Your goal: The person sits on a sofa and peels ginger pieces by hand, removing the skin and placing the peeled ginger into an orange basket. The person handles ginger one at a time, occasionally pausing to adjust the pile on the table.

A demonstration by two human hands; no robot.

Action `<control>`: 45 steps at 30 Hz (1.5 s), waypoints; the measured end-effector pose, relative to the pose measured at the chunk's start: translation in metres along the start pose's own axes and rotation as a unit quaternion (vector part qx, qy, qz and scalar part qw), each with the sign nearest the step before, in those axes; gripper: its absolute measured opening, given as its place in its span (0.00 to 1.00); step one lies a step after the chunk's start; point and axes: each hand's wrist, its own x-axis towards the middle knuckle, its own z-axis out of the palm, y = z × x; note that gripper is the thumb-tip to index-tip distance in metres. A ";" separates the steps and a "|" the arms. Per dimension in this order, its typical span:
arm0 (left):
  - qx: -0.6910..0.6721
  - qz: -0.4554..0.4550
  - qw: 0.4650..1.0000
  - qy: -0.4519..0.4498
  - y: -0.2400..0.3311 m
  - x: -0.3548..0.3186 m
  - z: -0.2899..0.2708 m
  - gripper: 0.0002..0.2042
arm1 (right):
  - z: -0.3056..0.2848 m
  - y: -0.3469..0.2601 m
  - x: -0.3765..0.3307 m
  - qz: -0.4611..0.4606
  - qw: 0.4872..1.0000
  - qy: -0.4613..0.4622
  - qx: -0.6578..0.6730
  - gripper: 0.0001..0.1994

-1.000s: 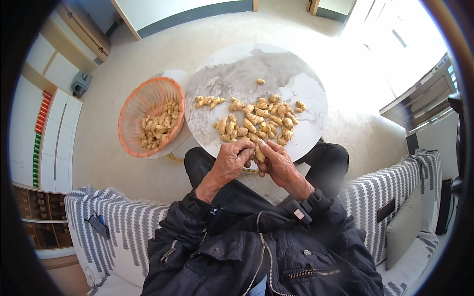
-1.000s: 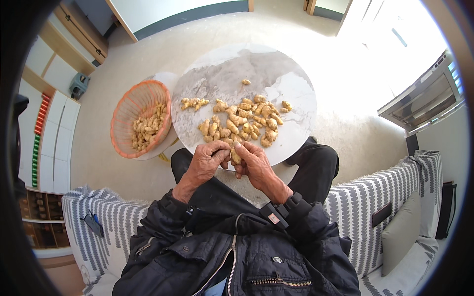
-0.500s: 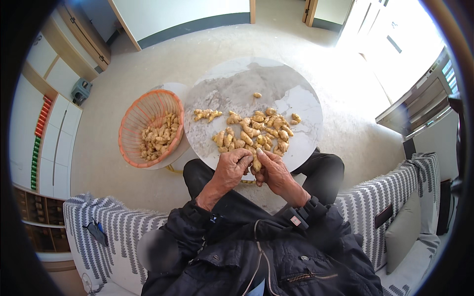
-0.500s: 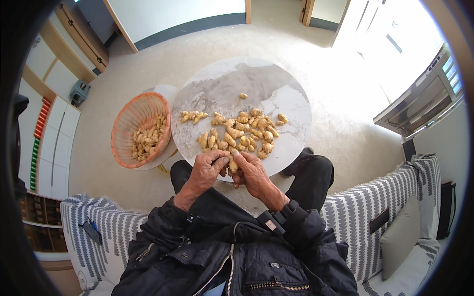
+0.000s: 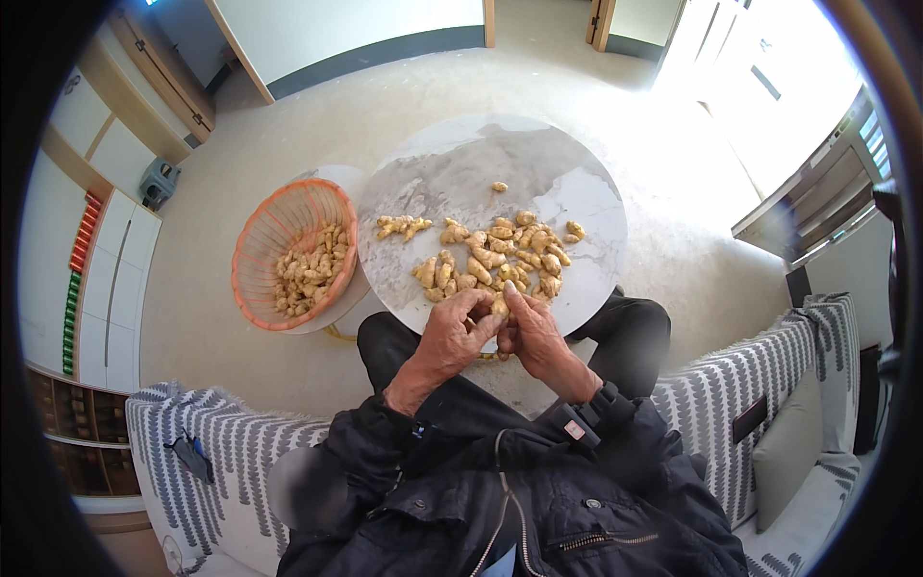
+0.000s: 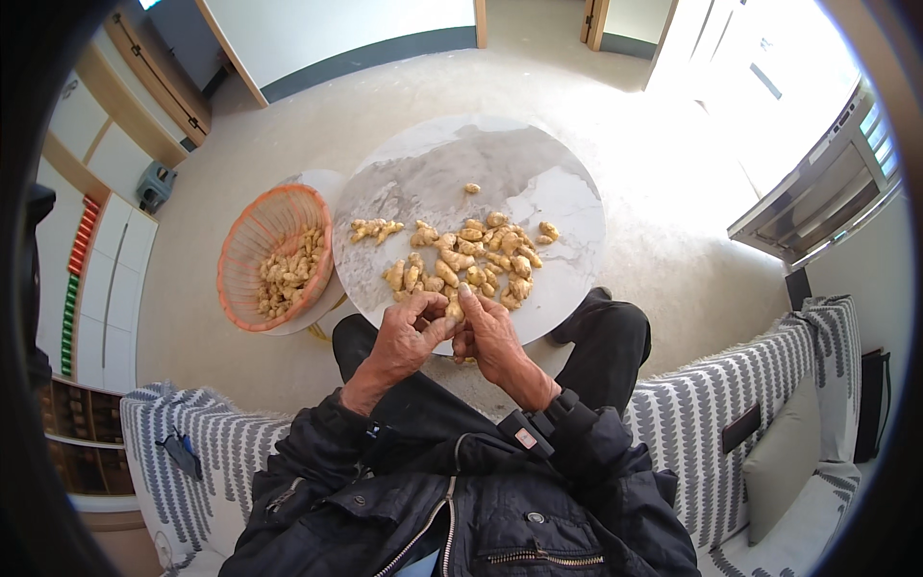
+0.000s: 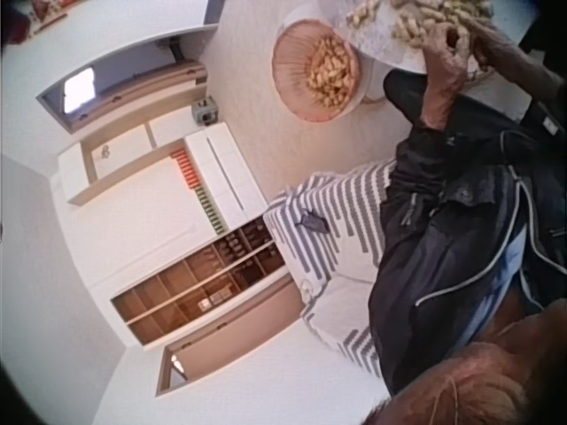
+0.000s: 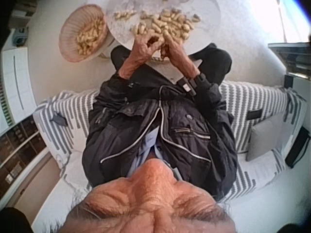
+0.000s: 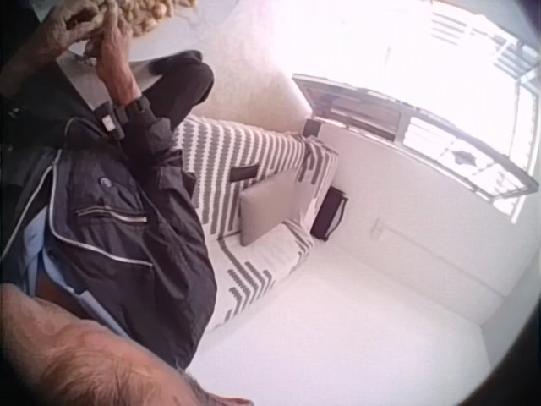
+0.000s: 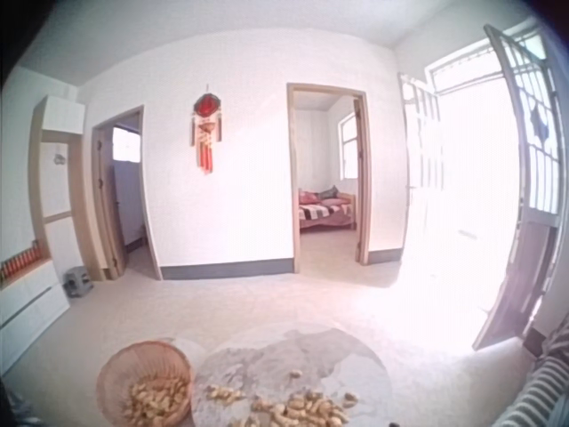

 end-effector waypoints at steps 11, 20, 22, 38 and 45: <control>-0.149 -0.106 0.983 -0.030 -0.003 -0.002 -0.007 0.10 | -0.003 0.000 -0.003 0.013 1.000 -0.026 0.005 0.21; -0.162 -0.117 0.980 0.000 -0.005 -0.002 -0.002 0.09 | 0.001 0.000 -0.008 0.034 0.998 -0.003 0.055 0.25; -0.145 -0.085 0.986 0.013 -0.002 -0.005 0.002 0.09 | 0.001 0.000 -0.007 0.035 0.998 0.015 0.048 0.25; -0.173 -0.096 0.980 0.010 -0.007 -0.006 0.002 0.09 | -0.008 0.005 -0.006 0.074 0.995 0.039 0.051 0.26; 0.006 -0.010 0.999 -0.042 -0.009 0.001 -0.004 0.12 | -0.006 0.010 -0.004 0.055 0.998 -0.001 -0.026 0.24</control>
